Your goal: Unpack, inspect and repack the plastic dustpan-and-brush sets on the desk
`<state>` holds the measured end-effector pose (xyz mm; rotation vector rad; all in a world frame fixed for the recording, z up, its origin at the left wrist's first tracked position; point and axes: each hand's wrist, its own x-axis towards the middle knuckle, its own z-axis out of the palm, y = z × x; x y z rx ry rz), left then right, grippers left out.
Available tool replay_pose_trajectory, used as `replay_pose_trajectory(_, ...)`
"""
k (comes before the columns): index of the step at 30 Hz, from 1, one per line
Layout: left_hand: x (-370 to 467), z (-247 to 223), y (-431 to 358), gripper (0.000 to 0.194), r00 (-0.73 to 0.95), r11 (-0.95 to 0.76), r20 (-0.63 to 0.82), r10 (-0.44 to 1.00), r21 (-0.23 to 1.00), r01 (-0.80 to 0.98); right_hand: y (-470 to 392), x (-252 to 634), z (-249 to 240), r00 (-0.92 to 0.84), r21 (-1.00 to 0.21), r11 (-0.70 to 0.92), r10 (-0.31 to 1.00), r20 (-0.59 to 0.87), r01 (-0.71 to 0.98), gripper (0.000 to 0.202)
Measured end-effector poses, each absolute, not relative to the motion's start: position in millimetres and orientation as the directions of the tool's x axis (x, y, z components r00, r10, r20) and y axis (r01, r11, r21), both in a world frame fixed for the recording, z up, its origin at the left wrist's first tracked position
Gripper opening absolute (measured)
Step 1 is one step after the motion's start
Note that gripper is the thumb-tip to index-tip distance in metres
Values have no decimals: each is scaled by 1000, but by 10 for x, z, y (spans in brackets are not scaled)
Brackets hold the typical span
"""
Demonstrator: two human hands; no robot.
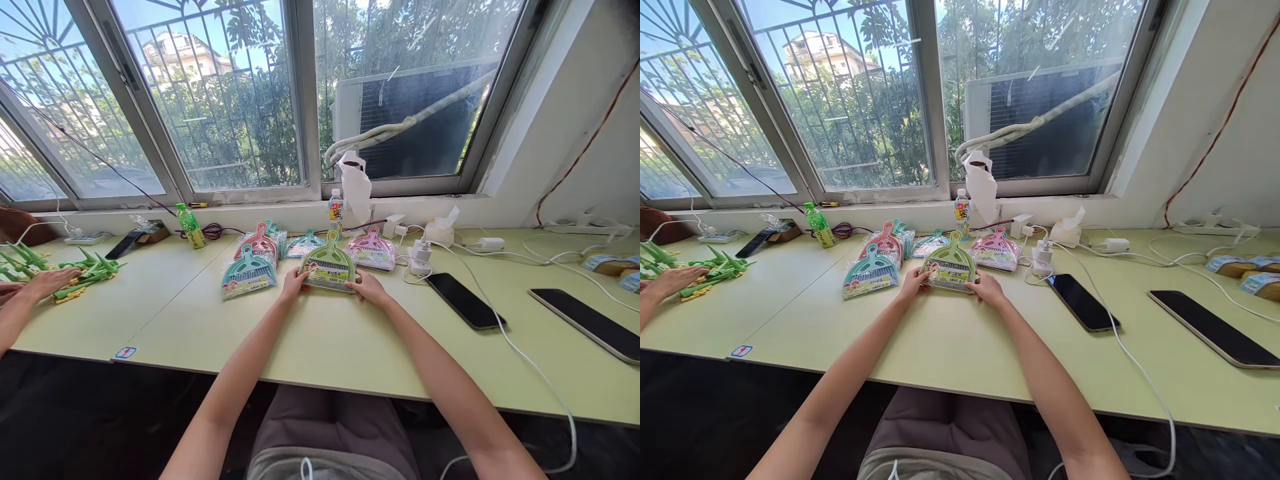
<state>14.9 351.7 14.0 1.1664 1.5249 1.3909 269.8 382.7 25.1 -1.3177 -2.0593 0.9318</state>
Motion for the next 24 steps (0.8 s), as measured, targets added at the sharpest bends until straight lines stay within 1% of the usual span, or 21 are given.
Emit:
replay_pose_trajectory(2,158,118,3511,28,-339,1,92,936,964,264,3804,2670,271,-358,-757,268,932,49,595,34)
replay_pose_trajectory(4,166,107,3499,38,-388,13,144,910,927,375,3802,2647,290,-302,-725,246,952,55,643,37)
replay_pose_trajectory(6,169,115,3484,49,-428,12,193,883,902,433,3835,2651,305,-213,-702,210,973,85,681,37)
replay_pose_trajectory(7,169,125,3478,51,-445,4,215,870,898,441,3865,2672,310,-160,-700,187,982,105,689,37)
replay_pose_trajectory(9,162,155,3470,50,-474,-18,229,850,912,409,3944,2755,315,-45,-713,128,990,135,690,36)
replay_pose_trajectory(11,152,184,3469,49,-495,-26,194,847,945,325,4030,2884,309,71,-704,52,987,144,709,35)
replay_pose_trajectory(14,142,203,3471,46,-502,-10,129,855,972,234,4125,3086,274,208,-605,-65,963,169,794,34)
replay_pose_trajectory(17,144,188,3465,40,-462,-17,139,876,966,257,4169,3200,225,232,-505,-94,948,218,858,38)
replay_pose_trajectory(21,164,180,3444,31,-397,-27,152,905,953,302,4190,3227,191,239,-470,-93,935,262,878,44)
replay_pose_trajectory(24,182,198,3433,32,-396,-13,129,909,959,282,4192,3228,192,236,-444,-97,934,269,891,41)
